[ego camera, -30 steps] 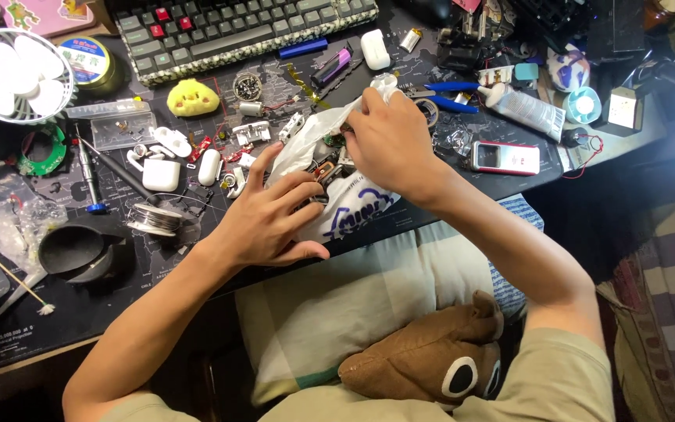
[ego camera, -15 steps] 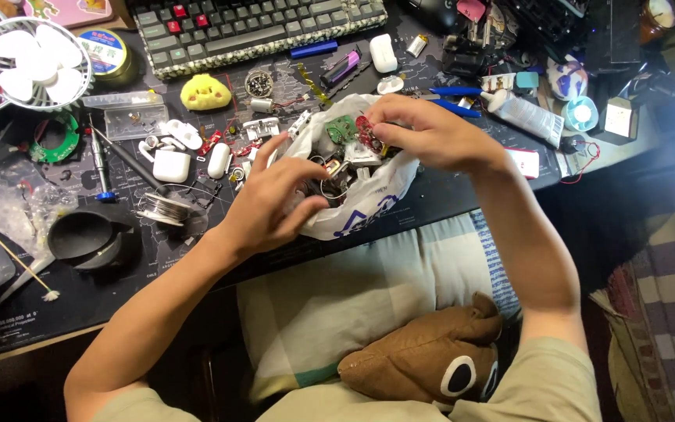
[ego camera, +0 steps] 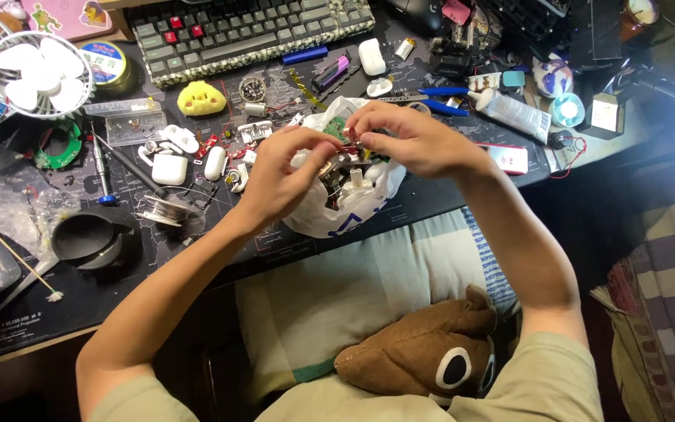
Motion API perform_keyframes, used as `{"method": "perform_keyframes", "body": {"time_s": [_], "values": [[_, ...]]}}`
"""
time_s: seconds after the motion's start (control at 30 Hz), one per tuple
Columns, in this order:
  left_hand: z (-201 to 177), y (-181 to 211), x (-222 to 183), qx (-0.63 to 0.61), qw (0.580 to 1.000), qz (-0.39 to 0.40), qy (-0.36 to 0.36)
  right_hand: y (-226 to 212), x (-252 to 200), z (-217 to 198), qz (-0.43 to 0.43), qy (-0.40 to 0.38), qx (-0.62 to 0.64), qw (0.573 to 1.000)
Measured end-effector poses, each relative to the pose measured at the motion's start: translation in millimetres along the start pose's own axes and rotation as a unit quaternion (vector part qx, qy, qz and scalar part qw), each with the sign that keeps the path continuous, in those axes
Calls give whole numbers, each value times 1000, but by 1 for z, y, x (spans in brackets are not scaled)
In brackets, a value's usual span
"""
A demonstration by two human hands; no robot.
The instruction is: Soldering a component or wire onto a small circuit board at an electronics repair bench.
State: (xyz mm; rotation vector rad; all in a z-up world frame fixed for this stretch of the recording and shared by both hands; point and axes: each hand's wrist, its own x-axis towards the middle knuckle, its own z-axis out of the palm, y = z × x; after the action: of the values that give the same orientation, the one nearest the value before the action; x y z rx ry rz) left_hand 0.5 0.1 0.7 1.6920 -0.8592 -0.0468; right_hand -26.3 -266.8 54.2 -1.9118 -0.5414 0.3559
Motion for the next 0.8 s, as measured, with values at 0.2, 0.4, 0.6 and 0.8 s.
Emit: {"method": "perform_keyframes", "body": {"time_s": [0.2,0.4,0.6,0.8], "values": [[2,3,-3,-45,999,-8,23,2,1,7,3,22,-26,999],[5,4,-4,-74,996,6,48,-4,2,13,3,35,-44,998],[8,4,-7,-81,995,8,64,-5,0,20,4,55,-52,997],[6,8,-9,-82,994,-3,67,-7,-3,26,-10,86,-79,993]]}}
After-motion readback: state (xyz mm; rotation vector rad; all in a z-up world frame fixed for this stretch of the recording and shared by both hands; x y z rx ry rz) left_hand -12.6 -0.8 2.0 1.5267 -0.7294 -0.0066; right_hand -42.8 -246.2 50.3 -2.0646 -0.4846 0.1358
